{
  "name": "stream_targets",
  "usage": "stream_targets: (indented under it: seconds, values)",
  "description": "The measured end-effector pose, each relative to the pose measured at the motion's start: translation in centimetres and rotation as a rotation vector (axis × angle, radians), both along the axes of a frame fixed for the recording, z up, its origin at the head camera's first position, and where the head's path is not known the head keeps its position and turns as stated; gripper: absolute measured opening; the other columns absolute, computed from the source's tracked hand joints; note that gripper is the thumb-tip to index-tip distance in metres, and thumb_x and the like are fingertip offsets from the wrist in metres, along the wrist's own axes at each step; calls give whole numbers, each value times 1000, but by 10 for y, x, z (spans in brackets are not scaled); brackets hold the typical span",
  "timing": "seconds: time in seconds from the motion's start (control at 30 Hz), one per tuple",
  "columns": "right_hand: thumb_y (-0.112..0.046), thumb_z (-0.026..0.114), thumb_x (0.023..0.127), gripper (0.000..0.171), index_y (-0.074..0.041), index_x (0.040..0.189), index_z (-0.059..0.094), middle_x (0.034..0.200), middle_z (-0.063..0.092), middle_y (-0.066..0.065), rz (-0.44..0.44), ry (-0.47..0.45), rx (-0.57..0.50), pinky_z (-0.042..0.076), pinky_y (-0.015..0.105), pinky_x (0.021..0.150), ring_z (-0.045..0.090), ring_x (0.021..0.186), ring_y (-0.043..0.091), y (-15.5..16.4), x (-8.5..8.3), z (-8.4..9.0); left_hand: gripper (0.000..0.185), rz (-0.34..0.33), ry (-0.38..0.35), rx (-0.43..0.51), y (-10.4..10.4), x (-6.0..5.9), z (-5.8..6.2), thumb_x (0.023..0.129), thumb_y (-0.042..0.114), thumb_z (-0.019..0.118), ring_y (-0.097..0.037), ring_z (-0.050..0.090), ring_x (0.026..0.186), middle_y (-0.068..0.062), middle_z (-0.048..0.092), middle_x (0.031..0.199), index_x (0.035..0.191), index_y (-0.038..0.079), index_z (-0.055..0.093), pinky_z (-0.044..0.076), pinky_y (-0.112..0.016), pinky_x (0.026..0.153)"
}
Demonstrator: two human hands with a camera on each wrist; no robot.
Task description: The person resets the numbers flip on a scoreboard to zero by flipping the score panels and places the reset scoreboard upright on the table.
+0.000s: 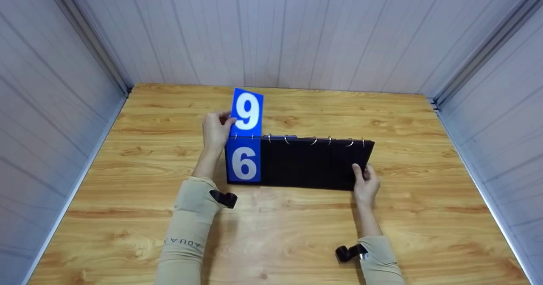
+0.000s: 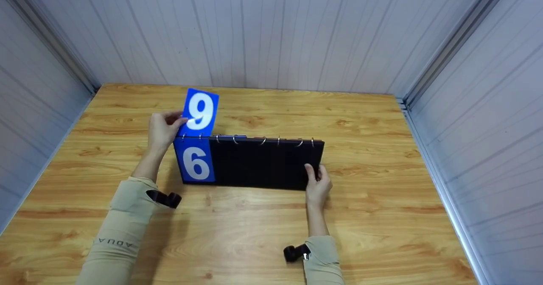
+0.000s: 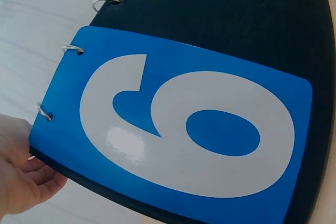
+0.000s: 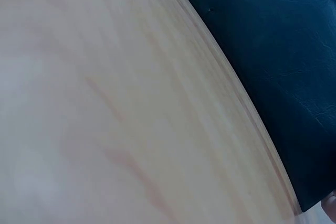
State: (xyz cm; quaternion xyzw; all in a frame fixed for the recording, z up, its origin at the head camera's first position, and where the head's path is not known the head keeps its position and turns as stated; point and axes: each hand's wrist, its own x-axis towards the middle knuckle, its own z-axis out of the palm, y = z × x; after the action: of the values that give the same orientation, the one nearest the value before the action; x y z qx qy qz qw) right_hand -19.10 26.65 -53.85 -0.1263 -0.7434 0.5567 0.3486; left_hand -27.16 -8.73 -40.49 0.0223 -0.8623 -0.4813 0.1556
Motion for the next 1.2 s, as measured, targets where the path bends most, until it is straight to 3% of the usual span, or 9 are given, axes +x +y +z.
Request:
stream_targets:
  seconds: [0.1, 0.23, 0.33, 0.57, 0.7, 0.93, 1.2]
  values:
    - [-8, 65, 81, 22, 7, 72, 50, 52, 37, -8, 6, 7, -1, 27, 16, 47, 33, 50, 2, 1, -1, 1, 23, -2, -24, -12, 0, 2, -1, 83, 9, 62, -21, 58, 78, -15, 63, 87, 101, -5, 63, 48, -29, 69]
    - [-7, 65, 81, 19, 7, 75, 53, 53, 42, -7, 14, -12, -11, 30, 15, 48, 36, 50, 1, 2, -1, 2, 23, 12, 8, -36, -1, 6, -3, 84, 13, 62, -22, 58, 78, -15, 64, 86, 98, -4, 65, 47, -30, 69]
    - [-5, 65, 80, 19, 8, 73, 52, 54, 41, -3, 20, -15, -10, 28, 16, 48, 34, 50, 3, 1, 1, 6, 22, 44, 83, -32, -1, 12, -6, 84, 14, 62, -23, 58, 78, -15, 64, 86, 95, -5, 65, 47, -31, 68]
    - [2, 61, 81, 17, 13, 74, 51, 55, 43, 5, 29, 18, 2, 29, 14, 49, 36, 51, 3, -11, 12, 31, 13, 171, 355, 62, 2, 34, -14, 82, 7, 63, -25, 57, 78, -15, 62, 84, 87, -5, 65, 46, -36, 68]
    - [3, 61, 80, 14, 13, 75, 52, 54, 44, 4, 47, 38, -14, 29, 14, 48, 37, 50, 2, -11, 13, 32, 11, 226, 417, 126, 8, 50, -20, 82, 5, 62, -23, 56, 78, -13, 61, 85, 88, -4, 64, 46, -35, 67]
    - [3, 61, 80, 15, 13, 74, 51, 53, 42, 1, 59, 54, -37, 28, 14, 46, 35, 50, 3, -10, 11, 28, 12, 245, 413, 221, 15, 72, -35, 80, 5, 65, -22, 58, 76, -12, 62, 84, 87, -4, 63, 47, -35, 66]
    - [2, 62, 80, 21, 12, 70, 46, 50, 31, 2, 34, 55, 14, 21, 15, 44, 27, 48, 3, -10, 11, 28, 17, 240, 342, 270, 20, 83, -55, 76, 3, 69, -27, 58, 76, -15, 61, 84, 88, -6, 62, 47, -39, 67]
